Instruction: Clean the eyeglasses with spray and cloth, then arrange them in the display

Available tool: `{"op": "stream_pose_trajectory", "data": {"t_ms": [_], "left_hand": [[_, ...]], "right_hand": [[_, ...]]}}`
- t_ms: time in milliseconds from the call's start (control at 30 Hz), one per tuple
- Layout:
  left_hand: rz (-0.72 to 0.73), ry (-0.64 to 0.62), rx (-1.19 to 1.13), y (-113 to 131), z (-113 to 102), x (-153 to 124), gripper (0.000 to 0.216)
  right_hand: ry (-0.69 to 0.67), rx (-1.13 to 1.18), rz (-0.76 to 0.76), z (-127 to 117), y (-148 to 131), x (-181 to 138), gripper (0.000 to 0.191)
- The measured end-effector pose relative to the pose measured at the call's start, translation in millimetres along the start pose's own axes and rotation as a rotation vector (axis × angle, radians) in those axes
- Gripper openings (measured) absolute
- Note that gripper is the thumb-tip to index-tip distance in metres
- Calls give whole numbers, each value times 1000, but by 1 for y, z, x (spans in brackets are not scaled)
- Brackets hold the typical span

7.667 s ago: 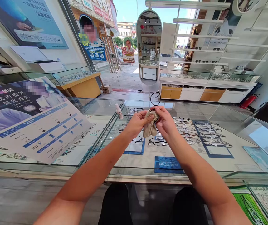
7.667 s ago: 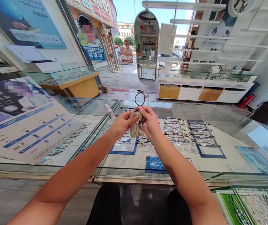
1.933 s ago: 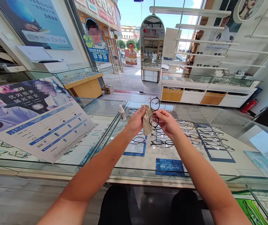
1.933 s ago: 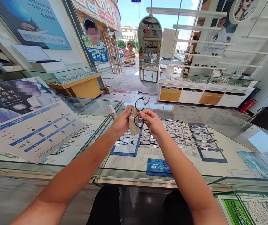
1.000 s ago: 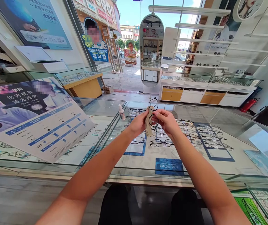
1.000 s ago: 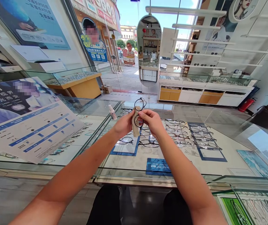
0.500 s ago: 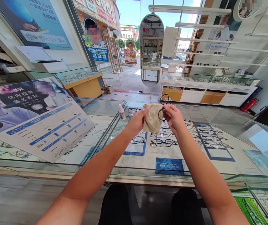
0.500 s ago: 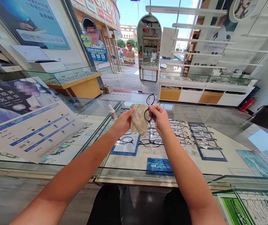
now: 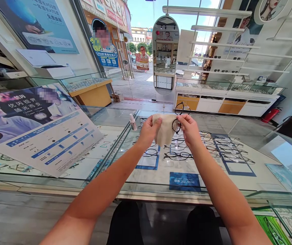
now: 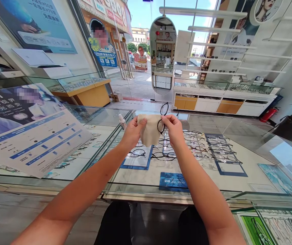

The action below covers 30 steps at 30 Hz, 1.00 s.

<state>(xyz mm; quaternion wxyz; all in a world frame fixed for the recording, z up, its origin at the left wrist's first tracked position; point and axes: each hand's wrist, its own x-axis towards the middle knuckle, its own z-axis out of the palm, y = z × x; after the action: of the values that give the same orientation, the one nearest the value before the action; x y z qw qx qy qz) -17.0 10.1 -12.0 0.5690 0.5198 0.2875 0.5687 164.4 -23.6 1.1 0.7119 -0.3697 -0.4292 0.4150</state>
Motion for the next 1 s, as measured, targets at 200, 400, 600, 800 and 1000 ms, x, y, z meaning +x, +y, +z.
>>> {"op": "stream_pose_trajectory", "data": {"t_ms": [200,400,600,800,1000], "left_hand": [[-53,-2,41,3,0,-2,69],[-139,-69,-70,4,0,0,66],[-257,-209,-132,4,-3,1,67],[-245,-219,-146,1,-4,2,71],[-308,-263,-9,3,-8,3,58]], "right_hand": [[-37,-145,-118,4,6,-6,32],[-14,-157,-94,7,12,-6,34],[21,-1,17,5,5,-1,50],[-7,68,135,4,-3,-1,53],[77,75,60,-5,-7,7,53]]}}
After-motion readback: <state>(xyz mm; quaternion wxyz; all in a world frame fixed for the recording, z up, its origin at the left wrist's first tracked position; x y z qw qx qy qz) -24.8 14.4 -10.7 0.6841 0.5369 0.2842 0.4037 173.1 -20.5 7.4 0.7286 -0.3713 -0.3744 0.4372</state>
